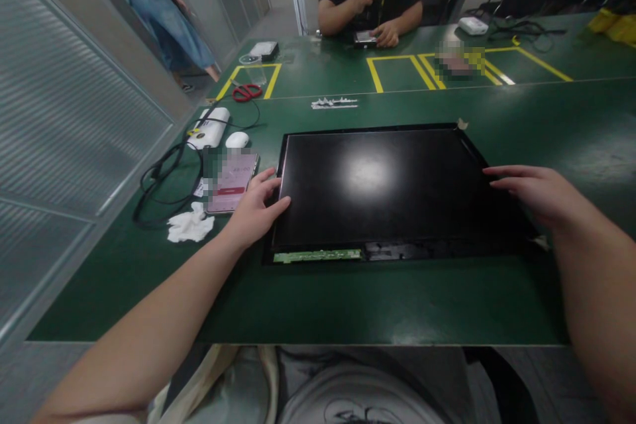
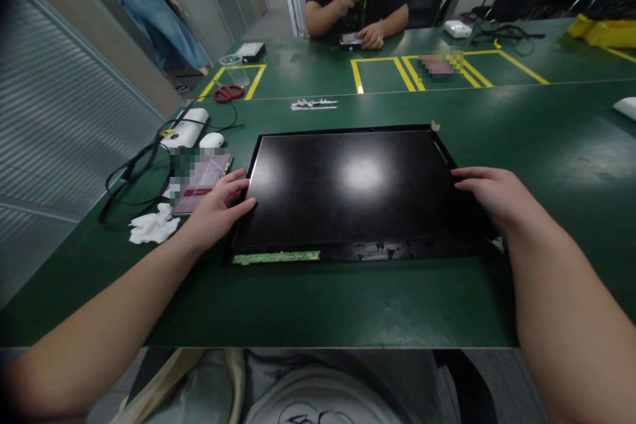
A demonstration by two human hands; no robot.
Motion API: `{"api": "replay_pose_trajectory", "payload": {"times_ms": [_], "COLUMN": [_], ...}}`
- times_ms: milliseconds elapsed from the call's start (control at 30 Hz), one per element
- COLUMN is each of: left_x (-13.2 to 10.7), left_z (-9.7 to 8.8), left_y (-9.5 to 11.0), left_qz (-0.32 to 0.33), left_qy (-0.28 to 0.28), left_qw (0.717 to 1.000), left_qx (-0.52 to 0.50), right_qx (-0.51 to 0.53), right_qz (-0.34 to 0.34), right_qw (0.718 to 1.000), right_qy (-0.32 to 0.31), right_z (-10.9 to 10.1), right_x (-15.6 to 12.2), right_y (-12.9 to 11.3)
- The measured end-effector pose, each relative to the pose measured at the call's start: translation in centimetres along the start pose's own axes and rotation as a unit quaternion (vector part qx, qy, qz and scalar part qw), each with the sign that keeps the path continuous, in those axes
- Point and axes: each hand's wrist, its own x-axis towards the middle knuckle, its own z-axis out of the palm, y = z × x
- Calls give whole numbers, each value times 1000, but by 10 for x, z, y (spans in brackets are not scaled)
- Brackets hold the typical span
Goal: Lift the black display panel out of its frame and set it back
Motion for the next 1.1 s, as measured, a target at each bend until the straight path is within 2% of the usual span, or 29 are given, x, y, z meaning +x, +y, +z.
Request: {"api": "replay_pose_trajectory", "payload": {"times_ms": [233,467,600,700,767,1000,1100], "left_x": [1,1,2,1,1,1,1], "left_z": [0,-2,-3,-3,-3,-2,-3], "left_y": [-4,-7,-4,-3,-3,-4,-2], "left_qz": [8,9,7,12,14,15,15], "left_qy": [-2,-5,-8,-9,-6,-4,-7], "left_qw": [1000,1000,1000,1000,1000,1000,1000], "left_qx": [-6,-20,-18,-3,3,7,8], "right_qx": [8,-37,-136,-239,-273,-258,-252], "right_qz": [-10,-47,-57,-87,-110,-90,-105], "right_qw": [1000,998,989,967,955,962,962], "right_qy": [-4,-5,-4,-15,-22,-25,-14], "right_z": [0,-2,-3,-4,-4,-7,-7], "right_x": [3,4,3,7,9,9,9], "right_y": [3,7,6,5,6,6,6]}}
